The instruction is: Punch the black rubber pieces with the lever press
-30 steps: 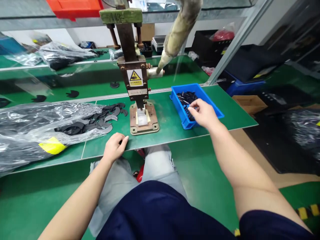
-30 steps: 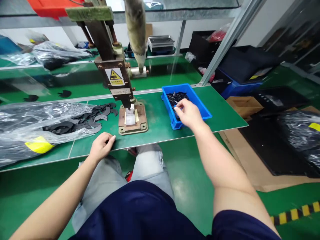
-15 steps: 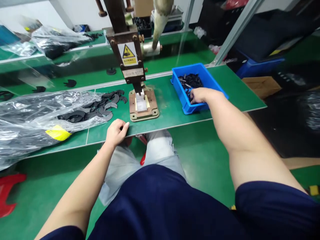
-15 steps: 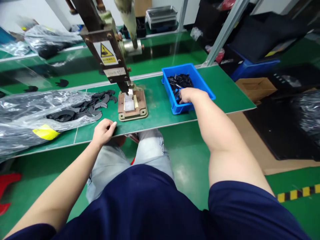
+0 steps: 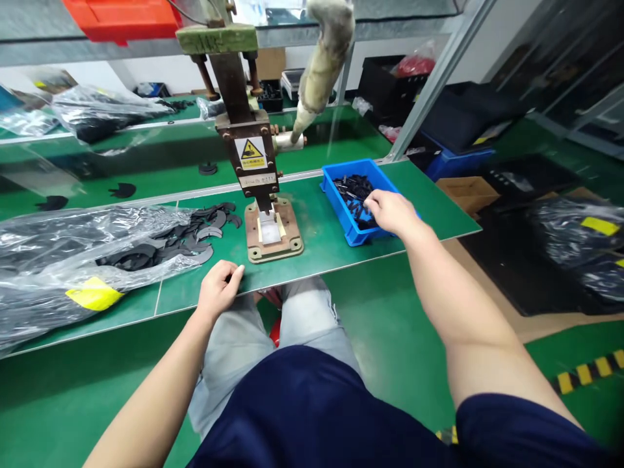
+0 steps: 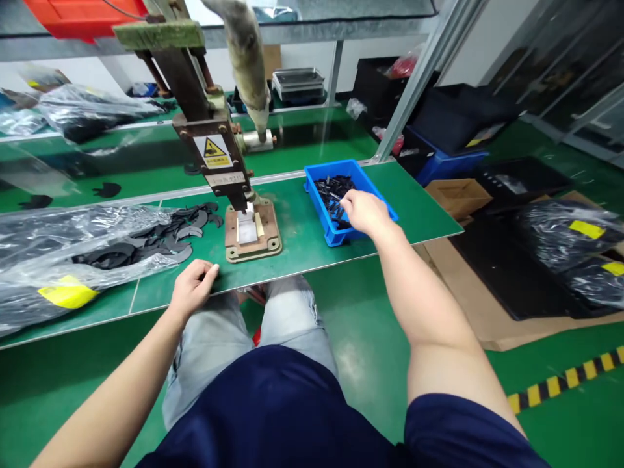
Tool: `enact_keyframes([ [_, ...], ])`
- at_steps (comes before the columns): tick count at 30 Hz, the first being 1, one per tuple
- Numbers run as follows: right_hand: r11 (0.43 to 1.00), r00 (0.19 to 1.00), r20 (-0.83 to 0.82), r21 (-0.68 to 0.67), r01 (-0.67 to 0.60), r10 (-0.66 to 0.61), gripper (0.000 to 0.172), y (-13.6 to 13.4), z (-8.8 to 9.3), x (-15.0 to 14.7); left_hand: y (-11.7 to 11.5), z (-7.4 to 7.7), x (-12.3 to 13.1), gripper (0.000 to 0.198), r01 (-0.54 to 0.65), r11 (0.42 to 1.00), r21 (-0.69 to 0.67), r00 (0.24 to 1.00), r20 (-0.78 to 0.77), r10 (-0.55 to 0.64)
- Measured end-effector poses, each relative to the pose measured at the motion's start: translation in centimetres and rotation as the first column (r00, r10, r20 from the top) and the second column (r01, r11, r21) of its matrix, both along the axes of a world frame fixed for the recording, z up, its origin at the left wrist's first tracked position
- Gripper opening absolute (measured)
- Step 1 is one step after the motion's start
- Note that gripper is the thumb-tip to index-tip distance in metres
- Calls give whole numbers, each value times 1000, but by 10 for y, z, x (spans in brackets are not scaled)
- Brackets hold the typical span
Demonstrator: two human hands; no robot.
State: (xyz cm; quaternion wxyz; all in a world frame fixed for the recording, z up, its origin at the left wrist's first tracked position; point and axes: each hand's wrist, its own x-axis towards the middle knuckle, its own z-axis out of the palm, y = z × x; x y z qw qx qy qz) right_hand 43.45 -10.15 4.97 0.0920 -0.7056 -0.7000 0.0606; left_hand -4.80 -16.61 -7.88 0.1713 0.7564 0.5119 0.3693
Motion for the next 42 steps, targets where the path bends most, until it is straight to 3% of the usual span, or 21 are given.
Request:
enact_keyframes([
  [3, 988, 974, -173, 77, -131, 143, 46, -35, -4, -32, -3, 10, 9, 29, -11, 999, 30, 994, 107, 8],
  [7, 928, 856, -362, 104, -357, 370, 43, -68, -21, -89, -9, 43, 40, 13, 111, 987, 118, 977, 170, -130],
  [10, 846, 693, -507, 157, -510, 512, 35, -74, -30, -124, -12, 64, 63, 24, 220, 965, 142, 946, 209, -247],
  [13, 781, 579, -580, 175, -599, 573, 28, -69, -37, -145, -12, 71, 73, 33, 294, 942, 164, 918, 226, -326],
  [19, 751, 546, -601, 142, -645, 583, 27, -53, -49, -154, -8, 63, 69, 34, 319, 937, 141, 903, 254, -346],
  [23, 746, 567, -581, 109, -657, 584, 29, -48, -53, -159, -3, 64, 70, 20, 358, 928, 105, 903, 215, -372],
  [26, 766, 619, -554, 54, -640, 557, 30, -42, -47, -158, 9, 64, 67, 10, 329, 944, 22, 933, 149, -328],
  [28, 835, 686, -526, 91, -543, 503, 29, -32, -33, -150, 28, 60, 60, 14, 241, 971, 6, 964, 116, -240],
  [30, 894, 712, -541, 275, -353, 447, 30, -16, -9, -139, 55, 54, 50, 19, 117, 992, 35, 988, 95, -120],
  [31, 884, 695, -564, 400, -243, 446, 33, -7, 7, -134, 70, 50, 46, 21, 67, 997, 50, 995, 77, -71],
  [32, 839, 656, -584, 525, -144, 478, 40, 3, 26, -130, 85, 47, 42, 22, 51, 997, 58, 998, 46, -53],
  [34, 696, 560, -564, 717, -33, 607, 56, 20, 70, -129, 112, 41, 37, 22, 70, 995, 66, 997, -30, -68],
  [36, 580, 476, -493, 813, -45, 728, 66, 30, 112, -138, 130, 39, 37, 24, 119, 990, 71, 987, -119, -110],
  [38, 553, 442, -451, 823, -132, 776, 71, 33, 142, -152, 139, 40, 41, 26, 163, 984, 76, 963, -228, -142],
  [40, 546, 463, -428, 824, -154, 776, 77, 29, 154, -166, 143, 45, 45, 29, 203, 976, 73, 924, -344, -167],
  [42, 528, 514, -417, 845, -85, 750, 73, 22, 147, -175, 144, 50, 48, 30, 244, 967, 69, 882, -431, -191],
])
